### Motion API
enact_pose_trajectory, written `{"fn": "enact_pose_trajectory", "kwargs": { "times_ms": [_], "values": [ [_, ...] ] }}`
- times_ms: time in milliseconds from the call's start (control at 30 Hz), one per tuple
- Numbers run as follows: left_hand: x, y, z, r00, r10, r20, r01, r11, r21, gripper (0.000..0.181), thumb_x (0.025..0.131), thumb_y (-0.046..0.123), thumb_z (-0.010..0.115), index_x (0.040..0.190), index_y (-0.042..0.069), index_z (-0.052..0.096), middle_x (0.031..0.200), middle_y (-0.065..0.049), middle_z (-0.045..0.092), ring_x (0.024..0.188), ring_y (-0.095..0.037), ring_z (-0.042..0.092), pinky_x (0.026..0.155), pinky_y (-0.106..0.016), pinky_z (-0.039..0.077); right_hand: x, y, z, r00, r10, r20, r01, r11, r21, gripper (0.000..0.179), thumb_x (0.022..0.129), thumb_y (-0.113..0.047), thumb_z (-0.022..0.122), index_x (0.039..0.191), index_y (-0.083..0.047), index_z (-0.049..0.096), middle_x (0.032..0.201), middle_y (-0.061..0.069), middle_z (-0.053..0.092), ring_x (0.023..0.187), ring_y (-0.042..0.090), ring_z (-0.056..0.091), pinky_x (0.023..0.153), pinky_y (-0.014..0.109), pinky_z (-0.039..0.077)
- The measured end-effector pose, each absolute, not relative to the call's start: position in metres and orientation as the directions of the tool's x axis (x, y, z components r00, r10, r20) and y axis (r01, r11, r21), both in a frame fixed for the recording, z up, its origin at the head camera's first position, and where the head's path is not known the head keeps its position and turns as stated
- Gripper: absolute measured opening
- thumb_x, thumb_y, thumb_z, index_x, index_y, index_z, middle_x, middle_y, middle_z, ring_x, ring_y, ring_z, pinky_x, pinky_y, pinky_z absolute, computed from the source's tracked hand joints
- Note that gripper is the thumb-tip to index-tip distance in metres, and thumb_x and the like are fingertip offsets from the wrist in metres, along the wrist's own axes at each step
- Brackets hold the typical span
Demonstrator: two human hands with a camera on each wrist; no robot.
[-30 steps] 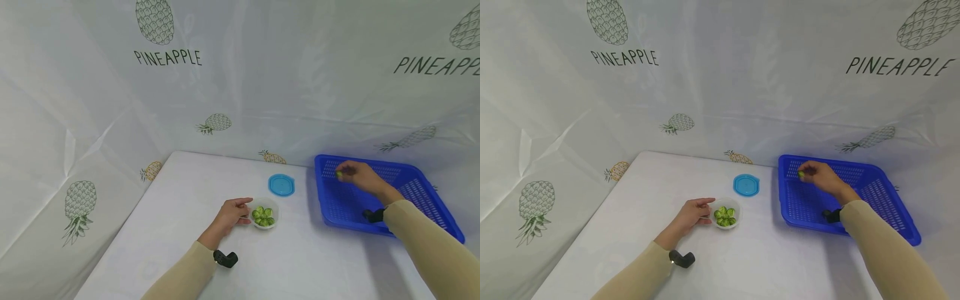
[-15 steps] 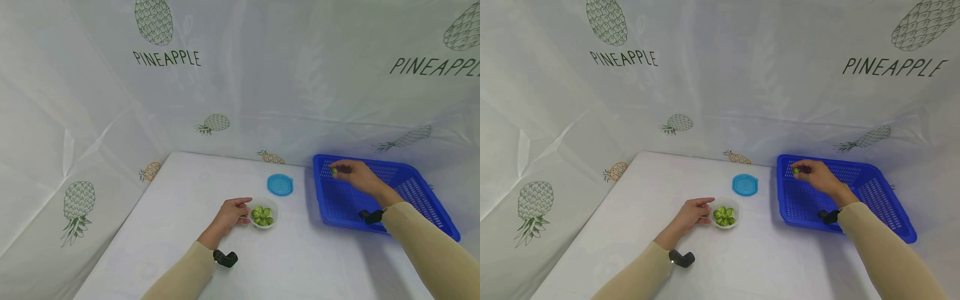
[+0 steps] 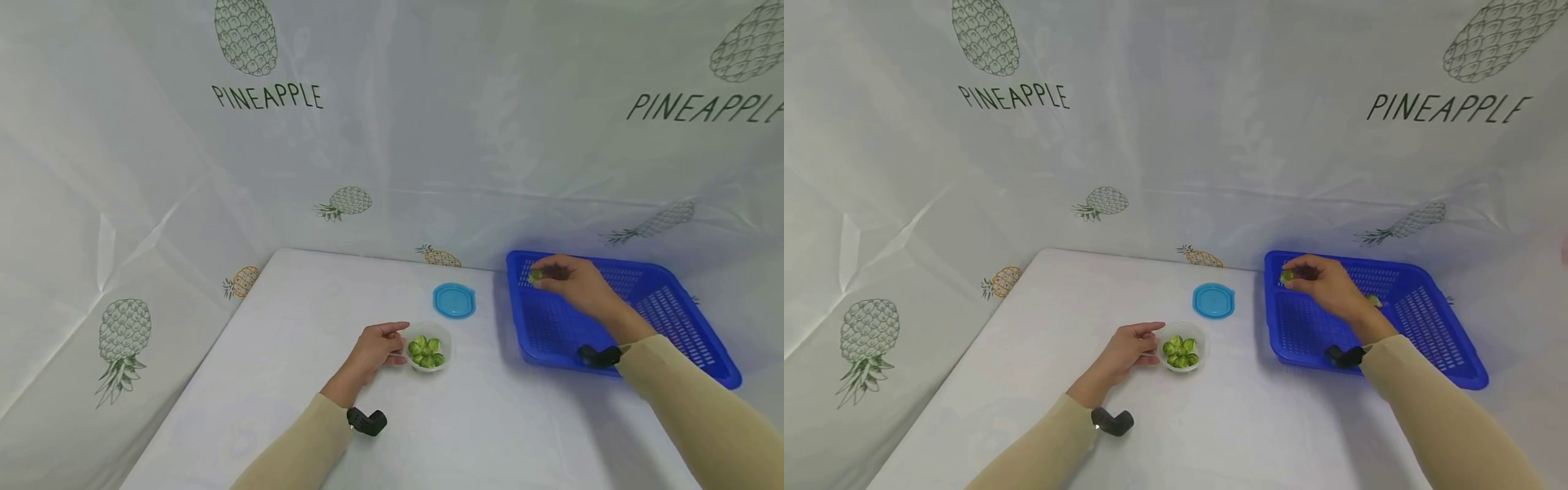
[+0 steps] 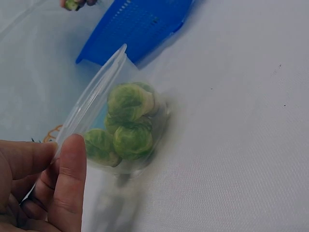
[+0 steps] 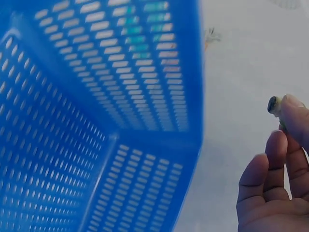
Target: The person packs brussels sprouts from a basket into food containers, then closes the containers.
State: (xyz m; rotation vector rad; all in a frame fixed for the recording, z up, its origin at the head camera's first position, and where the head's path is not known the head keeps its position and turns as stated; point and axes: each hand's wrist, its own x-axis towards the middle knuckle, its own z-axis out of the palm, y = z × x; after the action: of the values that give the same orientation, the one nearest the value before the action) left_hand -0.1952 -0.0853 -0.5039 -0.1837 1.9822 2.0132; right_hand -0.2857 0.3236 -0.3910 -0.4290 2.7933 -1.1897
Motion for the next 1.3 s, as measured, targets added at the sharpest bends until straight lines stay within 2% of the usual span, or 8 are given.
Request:
{"fn": "enact_pose_trajectory", "kwargs": {
  "times_ms": [100, 333, 633, 933, 1167, 1300],
  "values": [
    [-0.196, -0.085, -0.504, -0.944, 0.126, -0.305, -0.307, 0.003, 0.952, 0.043, 0.102, 0.002, 0.063, 0.144, 0.008, 0.065, 0.101, -0.006, 0.057, 0.080, -0.015, 0.066, 0.074, -0.030, 0.067, -0.281, 0.317, -0.392, -0.958, -0.278, 0.075, -0.240, 0.630, -0.739, 0.047, 0.100, -0.034, 0.074, 0.138, -0.007, 0.067, 0.132, 0.010, 0.068, 0.104, -0.003, 0.060, 0.085, 0.018, 0.056],
    [-0.197, -0.085, -0.504, -0.946, 0.122, -0.299, -0.300, 0.009, 0.954, 0.043, 0.102, 0.001, 0.062, 0.144, 0.008, 0.065, 0.100, -0.006, 0.058, 0.078, -0.015, 0.066, 0.073, -0.030, 0.067, -0.272, 0.301, -0.397, -0.955, -0.276, 0.108, -0.254, 0.573, -0.779, 0.042, 0.100, -0.031, 0.075, 0.135, -0.008, 0.069, 0.129, 0.000, 0.064, 0.104, 0.000, 0.062, 0.083, 0.015, 0.057],
    [-0.200, -0.085, -0.504, -0.944, 0.120, -0.309, -0.308, 0.023, 0.951, 0.042, 0.102, 0.002, 0.062, 0.143, 0.010, 0.066, 0.101, -0.006, 0.058, 0.076, -0.016, 0.067, 0.076, -0.032, 0.067, -0.261, 0.277, -0.399, -0.940, -0.299, 0.163, -0.298, 0.495, -0.816, 0.032, 0.101, -0.019, 0.074, 0.129, -0.005, 0.071, 0.117, 0.005, 0.068, 0.098, 0.008, 0.064, 0.082, 0.021, 0.061],
    [-0.202, -0.085, -0.503, -0.946, 0.121, -0.301, -0.302, 0.018, 0.953, 0.042, 0.102, 0.002, 0.062, 0.143, 0.009, 0.066, 0.101, -0.006, 0.058, 0.076, -0.015, 0.068, 0.074, -0.030, 0.067, -0.254, 0.255, -0.407, -0.923, -0.317, 0.218, -0.346, 0.435, -0.831, 0.027, 0.098, -0.008, 0.075, 0.124, -0.003, 0.073, 0.105, 0.008, 0.068, 0.092, 0.011, 0.063, 0.074, 0.021, 0.059],
    [-0.201, -0.085, -0.504, -0.945, 0.124, -0.303, -0.303, 0.015, 0.953, 0.042, 0.102, 0.002, 0.061, 0.143, 0.008, 0.066, 0.101, -0.007, 0.059, 0.075, -0.015, 0.068, 0.074, -0.030, 0.067, -0.249, 0.235, -0.421, -0.896, -0.352, 0.271, -0.397, 0.363, -0.843, 0.027, 0.094, -0.001, 0.077, 0.120, 0.001, 0.074, 0.106, 0.005, 0.069, 0.089, 0.010, 0.061, 0.069, 0.022, 0.056],
    [-0.201, -0.085, -0.506, -0.946, 0.127, -0.298, -0.299, 0.013, 0.954, 0.042, 0.102, 0.002, 0.061, 0.144, 0.008, 0.065, 0.101, -0.007, 0.059, 0.075, -0.015, 0.068, 0.074, -0.030, 0.067, -0.245, 0.223, -0.430, -0.880, -0.377, 0.289, -0.418, 0.329, -0.846, 0.026, 0.093, -0.001, 0.077, 0.120, 0.000, 0.075, 0.108, 0.009, 0.070, 0.089, 0.009, 0.061, 0.071, 0.022, 0.055]
  ]
}}
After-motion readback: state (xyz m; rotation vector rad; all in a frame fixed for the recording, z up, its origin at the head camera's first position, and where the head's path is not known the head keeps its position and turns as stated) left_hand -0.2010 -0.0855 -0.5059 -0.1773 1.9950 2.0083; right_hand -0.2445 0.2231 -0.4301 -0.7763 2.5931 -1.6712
